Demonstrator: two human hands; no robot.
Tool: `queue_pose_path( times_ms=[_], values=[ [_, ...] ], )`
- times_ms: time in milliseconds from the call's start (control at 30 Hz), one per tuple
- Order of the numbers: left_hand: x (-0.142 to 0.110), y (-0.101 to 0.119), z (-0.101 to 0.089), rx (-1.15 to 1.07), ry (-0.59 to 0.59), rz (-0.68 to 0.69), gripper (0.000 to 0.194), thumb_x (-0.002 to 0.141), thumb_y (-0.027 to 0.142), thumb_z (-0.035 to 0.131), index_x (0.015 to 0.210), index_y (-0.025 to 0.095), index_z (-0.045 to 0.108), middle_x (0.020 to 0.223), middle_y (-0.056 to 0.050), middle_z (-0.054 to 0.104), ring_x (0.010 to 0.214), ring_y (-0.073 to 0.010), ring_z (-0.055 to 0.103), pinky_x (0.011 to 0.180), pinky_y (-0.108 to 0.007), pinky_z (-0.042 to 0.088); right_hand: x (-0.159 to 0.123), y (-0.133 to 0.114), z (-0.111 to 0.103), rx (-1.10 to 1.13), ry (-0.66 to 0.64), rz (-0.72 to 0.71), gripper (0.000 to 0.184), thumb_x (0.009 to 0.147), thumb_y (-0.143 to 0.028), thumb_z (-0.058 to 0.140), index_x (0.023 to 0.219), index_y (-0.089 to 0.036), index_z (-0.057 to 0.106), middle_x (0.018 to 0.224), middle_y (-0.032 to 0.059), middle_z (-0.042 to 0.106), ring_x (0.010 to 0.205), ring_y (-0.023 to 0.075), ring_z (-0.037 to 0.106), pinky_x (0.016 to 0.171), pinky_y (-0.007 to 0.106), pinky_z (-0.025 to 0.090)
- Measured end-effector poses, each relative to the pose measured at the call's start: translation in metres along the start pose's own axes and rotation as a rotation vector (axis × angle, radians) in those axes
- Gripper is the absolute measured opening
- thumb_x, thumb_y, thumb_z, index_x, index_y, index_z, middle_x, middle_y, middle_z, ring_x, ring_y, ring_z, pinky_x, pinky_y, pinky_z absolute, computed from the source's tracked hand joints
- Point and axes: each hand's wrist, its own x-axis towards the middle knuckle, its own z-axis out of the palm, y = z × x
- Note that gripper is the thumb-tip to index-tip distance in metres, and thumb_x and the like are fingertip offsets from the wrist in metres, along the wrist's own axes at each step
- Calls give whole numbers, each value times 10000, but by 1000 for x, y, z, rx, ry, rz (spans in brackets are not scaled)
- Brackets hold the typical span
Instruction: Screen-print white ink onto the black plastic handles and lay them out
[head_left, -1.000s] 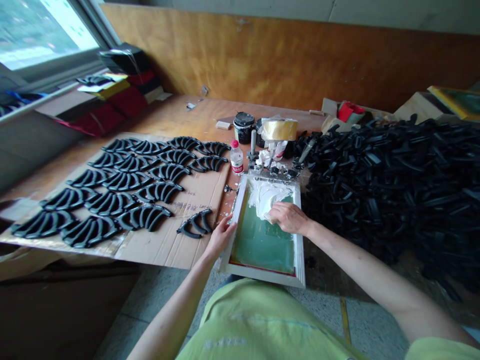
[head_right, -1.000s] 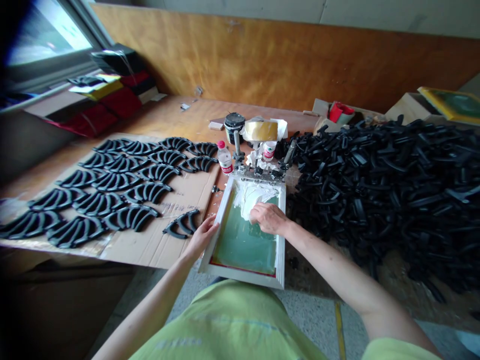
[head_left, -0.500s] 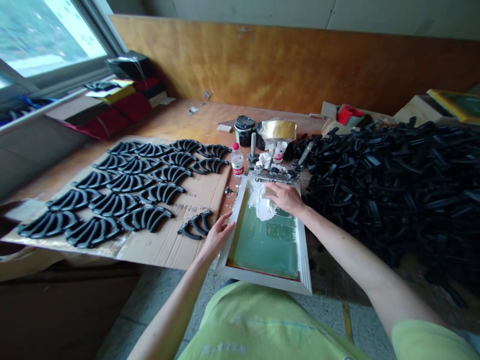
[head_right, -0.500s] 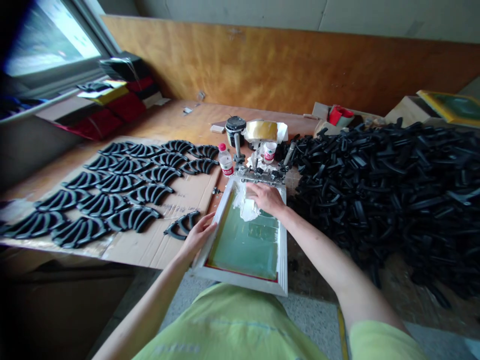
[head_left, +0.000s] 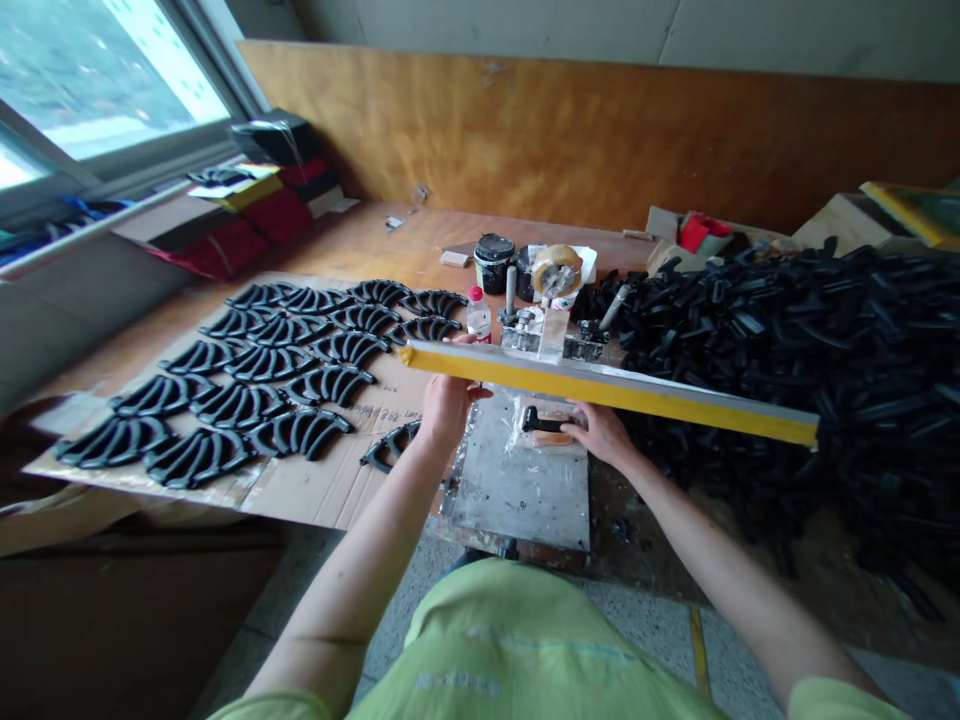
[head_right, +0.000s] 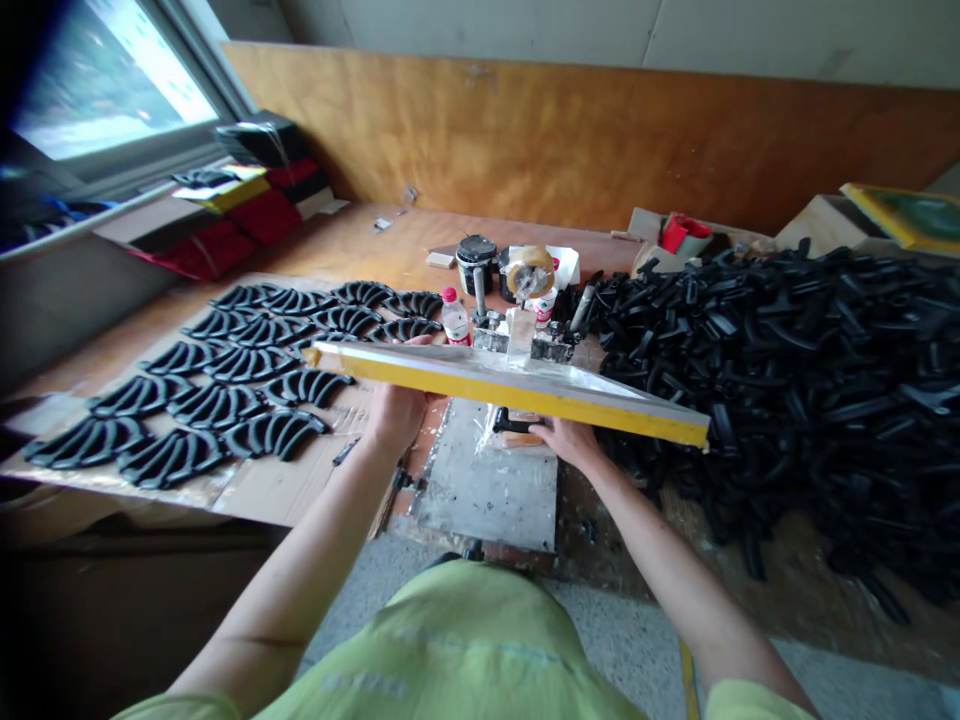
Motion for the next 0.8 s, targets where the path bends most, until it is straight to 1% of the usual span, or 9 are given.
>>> queue_pose_path(
  times_ms=[67, 200, 300, 367, 433, 500, 600, 700, 800],
  values=[
    [-14, -25, -1, -12, 12, -142, 542, 839, 589, 500, 1208, 193, 510, 944, -73, 685, 732, -141, 654, 547, -206, 495, -10, -23, 12, -70, -70, -133, 235, 812, -292, 652, 1038, -228, 640, 982, 64, 650, 990, 236, 571, 880, 387, 444],
    [-63, -83, -7, 14, -151, -639, 580, 810, 625, 535, 1162, 164, 542, 1031, -134, 694, 757, -185, 684, 516, -241, 515, -35, -79, 14, -128, 3, -214, 106, 883, -271, 586, 940, -204, 645, 918, 80, 619, 952, 226, 545, 862, 363, 439],
    [-88, -109, -25, -24, -62, -689, 462, 839, 577, 527, 1016, 155, 589, 928, -112, 710, 739, -189, 693, 508, -237, 512, -58, -106, 16, -51, -70, -448, 130, 908, -284, 555, 981, -230, 648, 902, 56, 635, 935, 205, 558, 836, 321, 441],
    [-91, -116, -54, 9, 72, -655, 397, 870, 523, 500, 918, 142, 599, 832, -97, 710, 658, -167, 681, 475, -218, 487, -66, -97, 16, 13, -108, -468, 144, 923, -278, 534, 1004, -245, 648, 910, 31, 658, 907, 176, 584, 811, 286, 447],
    [-89, -116, -99, 91, 237, -622, 407, 910, 492, 421, 890, 130, 604, 795, -97, 710, 599, -148, 660, 461, -213, 474, -65, -64, 12, 1, -52, -246, 156, 935, -244, 499, 977, -228, 649, 914, 31, 675, 872, 163, 611, 778, 267, 454],
    [-86, -116, -152, 196, 448, -586, 432, 937, 472, 334, 883, 138, 603, 728, -81, 698, 557, -140, 637, 452, -213, 467, -60, -19, 7, -104, 32, 96, 151, 923, -215, 489, 930, -200, 639, 891, 56, 684, 834, 178, 634, 736, 274, 461],
    [-81, -119, -222, 421, 670, -656, 431, 922, 465, 306, 763, 161, 568, 612, -78, 656, 501, -167, 595, 460, -260, 487, -48, 37, 6, -220, 33, 422, 209, 868, -264, 568, 1054, -175, 600, 891, 99, 695, 812, 218, 661, 706, 297, 468],
    [-71, -123, -259, 671, 631, -739, 450, 867, 540, 365, 644, 187, 534, 521, -96, 608, 492, -213, 582, 434, -298, 474, -38, 58, 11, -207, -8, 587, 475, 805, -309, 634, 1239, -154, 517, 891, 134, 705, 810, 256, 678, 696, 327, 485],
    [-59, -122, -270, 840, 522, -768, 503, 826, 611, 392, 563, 198, 508, 446, -97, 553, 436, -218, 541, 375, -288, 406, -33, 60, 3, -137, 2, 692, 554, 744, -287, 666, 1264, -161, 524, 898, 138, 708, 811, 273, 682, 713, 360, 501]
  ],
)
